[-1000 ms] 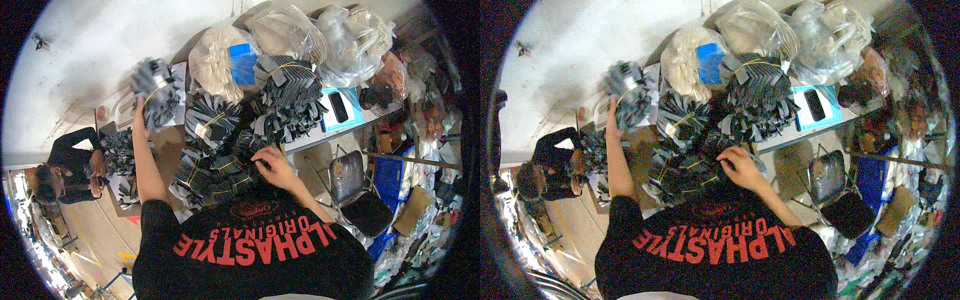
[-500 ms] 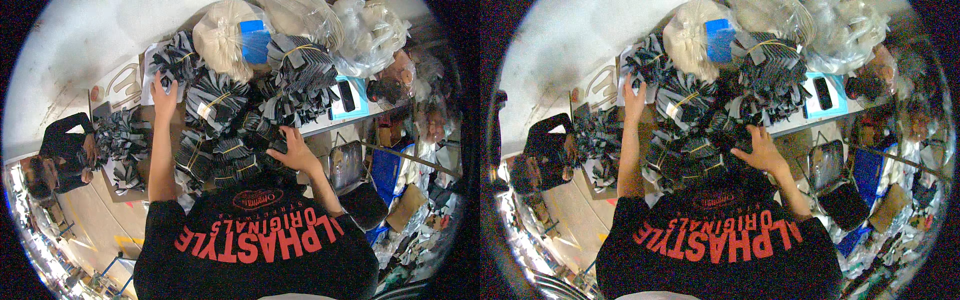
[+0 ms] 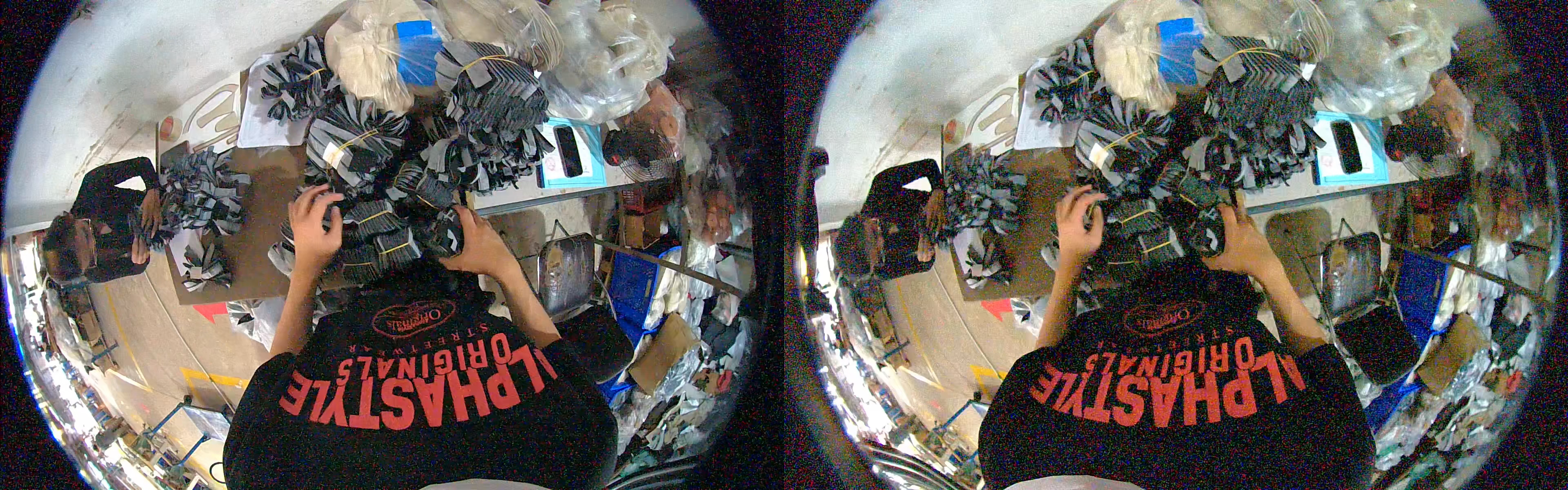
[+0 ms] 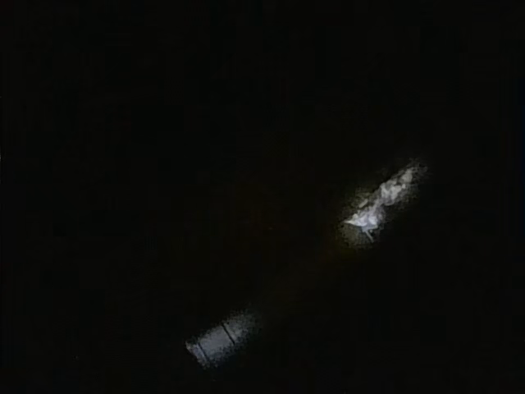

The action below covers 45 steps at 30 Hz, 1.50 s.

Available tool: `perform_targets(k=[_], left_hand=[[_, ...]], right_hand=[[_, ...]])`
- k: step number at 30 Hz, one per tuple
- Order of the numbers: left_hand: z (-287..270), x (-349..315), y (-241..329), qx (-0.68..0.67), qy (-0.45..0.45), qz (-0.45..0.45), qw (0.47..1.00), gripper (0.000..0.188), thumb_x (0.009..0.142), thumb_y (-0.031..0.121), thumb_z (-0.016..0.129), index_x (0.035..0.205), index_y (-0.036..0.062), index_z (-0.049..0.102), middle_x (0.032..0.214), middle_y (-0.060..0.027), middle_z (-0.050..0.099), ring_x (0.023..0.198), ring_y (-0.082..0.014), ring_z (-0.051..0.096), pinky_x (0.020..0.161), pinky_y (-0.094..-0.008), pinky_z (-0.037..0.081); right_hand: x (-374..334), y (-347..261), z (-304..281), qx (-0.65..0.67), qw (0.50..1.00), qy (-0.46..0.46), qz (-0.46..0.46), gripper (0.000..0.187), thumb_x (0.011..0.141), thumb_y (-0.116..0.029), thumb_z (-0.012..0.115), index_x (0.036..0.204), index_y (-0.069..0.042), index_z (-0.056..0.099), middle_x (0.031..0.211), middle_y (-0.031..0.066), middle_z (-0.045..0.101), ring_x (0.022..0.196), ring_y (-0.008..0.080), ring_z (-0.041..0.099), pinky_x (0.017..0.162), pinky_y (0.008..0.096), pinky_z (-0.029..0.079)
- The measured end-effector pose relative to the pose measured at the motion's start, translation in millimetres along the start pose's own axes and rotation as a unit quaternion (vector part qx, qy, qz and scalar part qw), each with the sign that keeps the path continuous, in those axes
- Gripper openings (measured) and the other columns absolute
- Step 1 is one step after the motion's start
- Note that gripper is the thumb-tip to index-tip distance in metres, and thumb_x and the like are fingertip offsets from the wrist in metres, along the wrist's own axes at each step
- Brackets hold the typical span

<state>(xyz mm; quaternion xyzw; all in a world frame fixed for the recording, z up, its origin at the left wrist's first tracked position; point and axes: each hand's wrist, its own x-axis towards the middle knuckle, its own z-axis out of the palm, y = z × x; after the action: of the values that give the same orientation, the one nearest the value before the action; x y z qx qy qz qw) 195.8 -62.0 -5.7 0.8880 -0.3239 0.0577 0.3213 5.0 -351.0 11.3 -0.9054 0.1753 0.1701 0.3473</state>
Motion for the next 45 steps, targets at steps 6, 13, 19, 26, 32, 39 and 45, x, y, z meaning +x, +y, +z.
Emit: perform_targets(k=[6,13,19,26,32,39,45], left_hand=[[19.3,-7.5,40.7,-0.145,-0.087,0.042,0.985,0.028,0.087,0.013,0.071,0.115,0.0131,0.071,0.128,-0.0149,0.063,0.119,-0.0370,0.059,0.105,-0.0475,0.046],[26.7,-19.6,63.4,0.062,-0.157,0.065,0.983,0.048,0.085,0.040,0.075,0.128,0.0204,0.065,0.140,-0.0174,0.051,0.129,-0.0424,0.048,0.106,-0.0530,0.043],[0.2,-2.5,64.8,0.013,-0.285,0.028,0.958,0.032,0.085,0.046,0.076,0.108,0.0252,0.069,0.121,-0.0123,0.057,0.117,-0.0377,0.053,0.096,-0.0509,0.048],[12.9,20.1,49.9,-0.024,-0.324,-0.054,0.944,0.029,0.091,0.042,0.071,0.111,0.0211,0.068,0.109,-0.0148,0.064,0.101,-0.0369,0.064,0.084,-0.0493,0.053],[56.0,47.2,52.8,-0.116,-0.227,-0.045,0.966,0.047,0.098,0.037,0.063,0.133,0.0070,0.055,0.106,-0.0224,0.071,0.100,-0.0432,0.068,0.089,-0.0497,0.054],[102.5,73.9,47.5,-0.130,-0.385,-0.285,0.868,0.075,0.104,0.057,0.040,0.155,0.0025,0.035,0.144,-0.0278,0.056,0.130,-0.0444,0.056,0.112,-0.0448,0.042],[132.3,66.6,35.0,-0.284,-0.391,-0.294,0.825,0.079,0.107,0.057,0.033,0.158,-0.0031,0.030,0.160,-0.0199,0.042,0.150,-0.0315,0.036,0.123,-0.0359,0.026]], right_hand=[[-20.2,13.4,-5.0,0.062,0.997,0.039,-0.009,0.108,0.063,-0.034,0.092,0.151,-0.009,0.035,0.122,0.0311,0.065,0.116,0.0496,0.063,0.100,0.0515,0.051],[-39.2,21.1,-27.4,0.097,0.995,0.022,0.013,0.107,0.061,-0.036,0.092,0.148,-0.003,0.040,0.117,0.0296,0.069,0.112,0.0458,0.067,0.097,0.0491,0.053],[-32.9,11.6,2.6,0.036,0.999,0.020,-0.006,0.114,0.066,-0.041,0.092,0.154,0.001,0.032,0.133,0.0328,0.060,0.126,0.0470,0.058,0.108,0.0490,0.047],[4.4,1.2,-17.8,0.045,0.998,-0.012,-0.041,0.107,0.081,-0.049,0.084,0.156,0.003,0.029,0.150,0.0318,0.046,0.142,0.0440,0.044,0.119,0.0455,0.035],[41.5,30.1,-13.4,0.332,0.941,-0.029,0.055,0.088,0.092,-0.056,0.071,0.149,0.002,0.038,0.127,0.0169,0.064,0.120,0.0270,0.058,0.102,0.0375,0.046],[69.6,27.9,-18.3,0.307,0.938,-0.064,0.146,0.068,0.100,-0.056,0.058,0.138,0.001,0.057,0.130,0.0081,0.066,0.119,0.0191,0.059,0.105,0.0331,0.045],[77.9,35.2,3.9,0.393,0.914,-0.050,0.085,0.077,0.097,-0.053,0.064,0.146,0.005,0.048,0.141,0.0155,0.061,0.131,0.0255,0.055,0.113,0.0358,0.040]])
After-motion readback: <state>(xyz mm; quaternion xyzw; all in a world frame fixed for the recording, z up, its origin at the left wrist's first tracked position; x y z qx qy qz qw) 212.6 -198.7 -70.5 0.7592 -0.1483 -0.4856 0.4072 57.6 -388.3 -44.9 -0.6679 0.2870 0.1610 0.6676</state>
